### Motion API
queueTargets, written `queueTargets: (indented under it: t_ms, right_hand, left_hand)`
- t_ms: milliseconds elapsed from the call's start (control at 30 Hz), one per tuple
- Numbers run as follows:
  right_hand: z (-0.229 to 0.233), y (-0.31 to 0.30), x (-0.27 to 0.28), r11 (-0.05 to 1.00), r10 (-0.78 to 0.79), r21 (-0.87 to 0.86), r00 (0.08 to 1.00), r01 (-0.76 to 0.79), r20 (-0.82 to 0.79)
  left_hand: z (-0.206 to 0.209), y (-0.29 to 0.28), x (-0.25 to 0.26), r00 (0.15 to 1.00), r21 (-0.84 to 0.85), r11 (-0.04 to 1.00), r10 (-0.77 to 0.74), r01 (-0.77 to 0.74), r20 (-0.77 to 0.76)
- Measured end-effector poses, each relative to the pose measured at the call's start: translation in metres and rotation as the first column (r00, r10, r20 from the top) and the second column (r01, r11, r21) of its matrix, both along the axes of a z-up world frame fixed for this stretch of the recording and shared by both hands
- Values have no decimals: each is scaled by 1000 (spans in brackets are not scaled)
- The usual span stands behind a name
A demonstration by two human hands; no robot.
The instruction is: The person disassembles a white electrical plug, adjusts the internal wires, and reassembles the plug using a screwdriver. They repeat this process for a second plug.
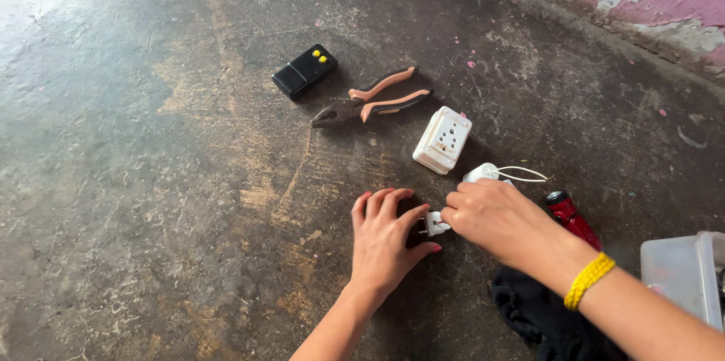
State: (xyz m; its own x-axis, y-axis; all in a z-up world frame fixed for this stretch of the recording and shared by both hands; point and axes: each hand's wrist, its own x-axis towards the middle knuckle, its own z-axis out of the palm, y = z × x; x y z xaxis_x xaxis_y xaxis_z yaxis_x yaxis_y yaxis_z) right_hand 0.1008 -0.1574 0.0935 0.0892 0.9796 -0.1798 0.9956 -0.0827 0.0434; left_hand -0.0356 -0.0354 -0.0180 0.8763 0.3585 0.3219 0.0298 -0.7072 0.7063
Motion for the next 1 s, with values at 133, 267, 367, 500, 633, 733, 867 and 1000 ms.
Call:
queueTargets:
  t_ms: [133, 267, 367, 500, 633, 733, 867, 1000]
  right_hand:
    - [-7, 9, 11, 978, 177, -125, 983, -170, 46]
    - [-6, 7, 8, 985, -29, -170, 999, 27, -13]
    - [-5, 6, -4, 943, -314, -138, 947, 303, -71]
    - [-7, 12, -15, 814, -581, -127, 802, 567, -141]
    - [-15, 10, -14, 730, -682, -101, 710, 676, -173]
    - [-23, -1, -10, 605, -782, -125, 557, 787, -278]
    - [-39, -20, -5, 378, -879, -265, 253, 887, -404]
    - [-59, -62, -15, 89, -688, -437, -262, 895, -676]
  left_hand:
    - [-3, 0, 11, 999, -14, 1000, 0, -1, -51]
    - [-8, 1, 16, 996, 21, 999, -28, 30, -84]
    - [-11, -2, 17, 997, 43, 999, -22, 25, -71]
    - [-11, -3, 14, 998, 52, 998, -23, 26, -62]
    - [-11, -3, 13, 999, 77, 997, -25, 28, -46]
    - [-10, -2, 11, 998, 68, 997, -38, 42, -56]
    - [-9, 1, 12, 998, 49, 997, -63, 64, -19]
    - [-9, 1, 11, 996, -65, 998, -16, 22, 91]
